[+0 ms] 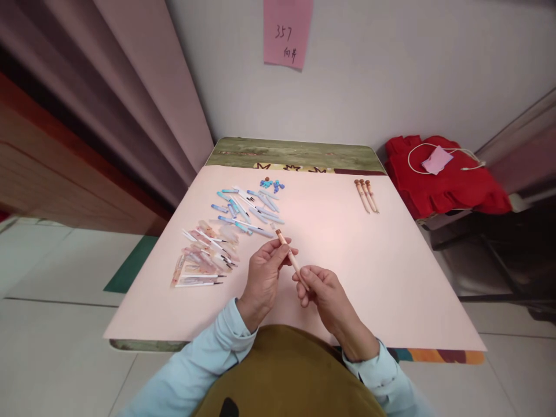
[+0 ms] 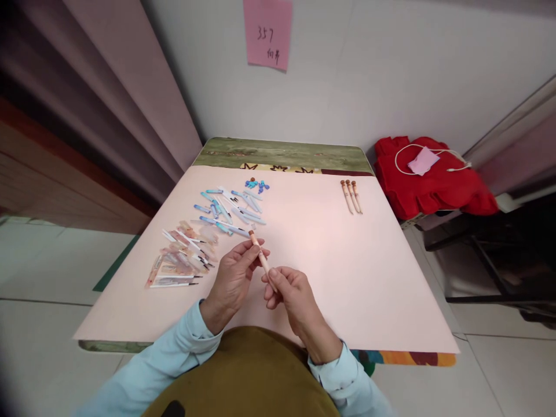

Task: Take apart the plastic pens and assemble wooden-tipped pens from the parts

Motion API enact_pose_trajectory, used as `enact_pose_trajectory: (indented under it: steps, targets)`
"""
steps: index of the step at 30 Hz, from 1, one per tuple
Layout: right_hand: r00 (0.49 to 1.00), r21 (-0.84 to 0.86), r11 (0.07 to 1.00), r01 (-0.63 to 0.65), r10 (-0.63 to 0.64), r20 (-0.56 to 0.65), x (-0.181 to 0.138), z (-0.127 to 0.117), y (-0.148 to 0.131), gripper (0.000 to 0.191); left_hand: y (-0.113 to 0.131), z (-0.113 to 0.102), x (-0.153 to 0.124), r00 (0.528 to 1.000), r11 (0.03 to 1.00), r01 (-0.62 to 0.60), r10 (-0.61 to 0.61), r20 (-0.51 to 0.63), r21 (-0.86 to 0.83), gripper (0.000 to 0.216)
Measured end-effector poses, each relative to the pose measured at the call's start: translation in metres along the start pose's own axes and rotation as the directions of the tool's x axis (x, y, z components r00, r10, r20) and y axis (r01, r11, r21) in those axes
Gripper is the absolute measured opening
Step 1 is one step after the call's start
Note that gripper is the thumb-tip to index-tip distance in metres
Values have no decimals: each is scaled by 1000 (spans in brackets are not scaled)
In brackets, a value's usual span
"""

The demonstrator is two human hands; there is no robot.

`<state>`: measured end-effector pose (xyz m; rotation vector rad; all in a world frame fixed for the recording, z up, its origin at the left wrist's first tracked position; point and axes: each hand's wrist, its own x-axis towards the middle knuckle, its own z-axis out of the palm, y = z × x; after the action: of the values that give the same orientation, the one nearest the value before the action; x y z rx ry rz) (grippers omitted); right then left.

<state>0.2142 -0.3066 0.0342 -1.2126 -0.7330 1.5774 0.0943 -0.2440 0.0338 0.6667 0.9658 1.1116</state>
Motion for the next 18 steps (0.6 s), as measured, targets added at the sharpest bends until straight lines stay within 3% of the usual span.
enact_pose_trajectory:
  steps: [2,5,10,18]
  targets:
    - [998,-46,998,49,-51,-35,2,-2,4,37,0,-1,0,1000,999,20,-20,-2,-33,33]
    - [967,-287,943,168,-215,-140,3,-5,11,32,-1,-3,0,997,994,73,-70,40,-77,35]
    - [865,-712,660,240,-479,-152,0,-6,15,25,-3,-4,1,988,988,151,-150,31,-24,26]
    - [828,-816,520,252,-553,-96,-3,-3,14,27,-6,-6,2,993,993,115,-115,32,22,21]
